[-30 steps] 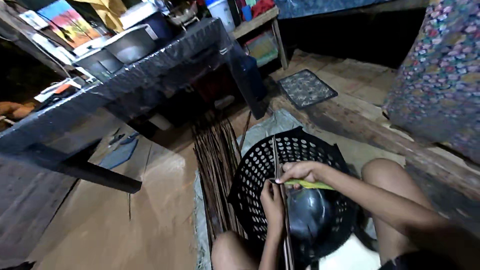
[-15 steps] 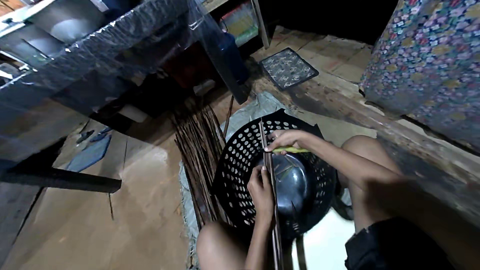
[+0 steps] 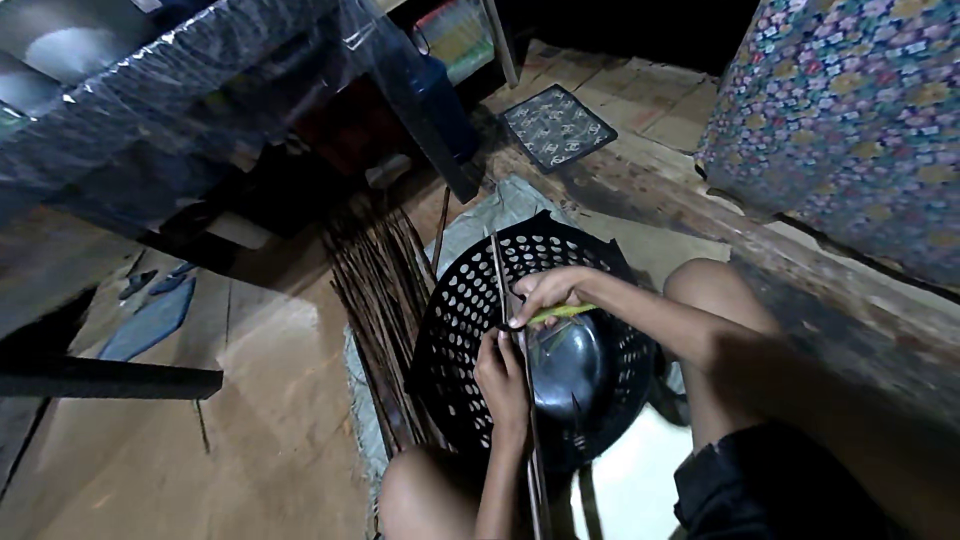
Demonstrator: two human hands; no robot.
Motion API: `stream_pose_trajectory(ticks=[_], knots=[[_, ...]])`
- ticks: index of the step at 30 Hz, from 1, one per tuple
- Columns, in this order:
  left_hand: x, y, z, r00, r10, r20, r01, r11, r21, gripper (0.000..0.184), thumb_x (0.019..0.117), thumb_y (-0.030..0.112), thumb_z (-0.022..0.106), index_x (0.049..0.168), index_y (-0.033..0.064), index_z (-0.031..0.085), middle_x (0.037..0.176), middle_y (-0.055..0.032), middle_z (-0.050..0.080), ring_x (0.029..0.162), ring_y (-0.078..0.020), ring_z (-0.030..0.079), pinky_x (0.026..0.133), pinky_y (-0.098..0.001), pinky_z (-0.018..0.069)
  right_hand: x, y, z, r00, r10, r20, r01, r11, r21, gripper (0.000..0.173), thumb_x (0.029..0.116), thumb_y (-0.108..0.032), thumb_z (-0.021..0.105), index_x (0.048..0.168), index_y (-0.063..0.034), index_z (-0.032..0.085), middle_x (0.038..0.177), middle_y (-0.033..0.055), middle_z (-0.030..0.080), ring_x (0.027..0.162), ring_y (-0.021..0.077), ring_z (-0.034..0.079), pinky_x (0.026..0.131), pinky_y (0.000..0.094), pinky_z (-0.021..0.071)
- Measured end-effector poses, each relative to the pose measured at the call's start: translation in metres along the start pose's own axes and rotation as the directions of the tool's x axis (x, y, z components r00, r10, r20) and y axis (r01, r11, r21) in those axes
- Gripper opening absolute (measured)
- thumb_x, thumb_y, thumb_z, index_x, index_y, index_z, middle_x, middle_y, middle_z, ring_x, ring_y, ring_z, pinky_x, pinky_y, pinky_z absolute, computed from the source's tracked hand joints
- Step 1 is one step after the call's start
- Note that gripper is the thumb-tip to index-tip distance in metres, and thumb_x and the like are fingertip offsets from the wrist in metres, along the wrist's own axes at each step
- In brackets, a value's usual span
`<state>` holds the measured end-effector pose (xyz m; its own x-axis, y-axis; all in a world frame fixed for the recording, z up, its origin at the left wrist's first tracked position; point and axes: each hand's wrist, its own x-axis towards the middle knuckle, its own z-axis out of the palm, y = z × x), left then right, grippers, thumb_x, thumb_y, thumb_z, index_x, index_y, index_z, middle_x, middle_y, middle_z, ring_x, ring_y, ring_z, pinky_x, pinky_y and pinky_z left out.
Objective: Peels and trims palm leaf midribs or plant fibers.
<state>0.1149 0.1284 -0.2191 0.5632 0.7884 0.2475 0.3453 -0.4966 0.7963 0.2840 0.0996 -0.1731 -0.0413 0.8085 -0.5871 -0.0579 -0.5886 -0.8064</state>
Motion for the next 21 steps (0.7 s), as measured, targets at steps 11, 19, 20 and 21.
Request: stream_pose_trajectory(ticks=[11,19,20,21], knots=[[0.002,0.002,0.002,0.996,0.094,-0.012,-0.091,0.987,0.133,0.023,0.1018,0.000,0.050,0.102,-0.0176,0.066,0.080,-0.0239,0.066,0.068,-0.0226,0.064,0.068,-0.0337,0.0517,0.003,0.001,0.003,0.994,-0.013,-0.104,0.017,0.999,0.038,0.013,0.1029,-0.007,0.058,0.109,-0.0003,0.050,0.070,-0.0011,0.052,0.051,0.0011,0.046,0.051,0.0154,0.0399],[0.004,0.002,0.001,0.997,0.077,-0.008,-0.075,0.985,0.155,0.025,0.1033,0.001,0.048,0.103,-0.0167,0.065,0.075,-0.0204,0.063,0.062,-0.0197,0.059,0.064,-0.0320,0.0495,0.002,0.002,-0.010,0.989,0.005,-0.147,-0.004,1.000,0.002,0.040,0.1038,-0.010,0.058,0.137,0.0059,0.044,0.081,0.0037,0.054,0.056,0.0021,0.046,0.054,0.0166,0.0404],[0.004,0.002,0.002,0.997,0.077,-0.003,-0.076,0.985,0.158,0.025,0.1030,0.001,0.048,0.103,-0.0170,0.065,0.075,-0.0213,0.064,0.062,-0.0211,0.060,0.064,-0.0332,0.0500,0.003,0.003,-0.011,0.989,-0.001,-0.145,0.000,1.000,-0.001,0.040,0.1038,-0.009,0.057,0.137,0.0063,0.043,0.080,0.0035,0.053,0.056,0.0021,0.046,0.054,0.0166,0.0403],[0.004,0.003,0.002,0.998,0.059,0.012,-0.060,0.987,0.152,0.024,0.1031,0.001,0.048,0.103,-0.0172,0.064,0.076,-0.0222,0.064,0.064,-0.0226,0.060,0.065,-0.0346,0.0504,0.004,0.003,-0.011,0.990,-0.003,-0.144,0.002,1.000,-0.010,0.036,0.1039,-0.008,0.057,0.134,0.0064,0.045,0.079,0.0031,0.053,0.055,0.0021,0.046,0.054,0.0167,0.0404]])
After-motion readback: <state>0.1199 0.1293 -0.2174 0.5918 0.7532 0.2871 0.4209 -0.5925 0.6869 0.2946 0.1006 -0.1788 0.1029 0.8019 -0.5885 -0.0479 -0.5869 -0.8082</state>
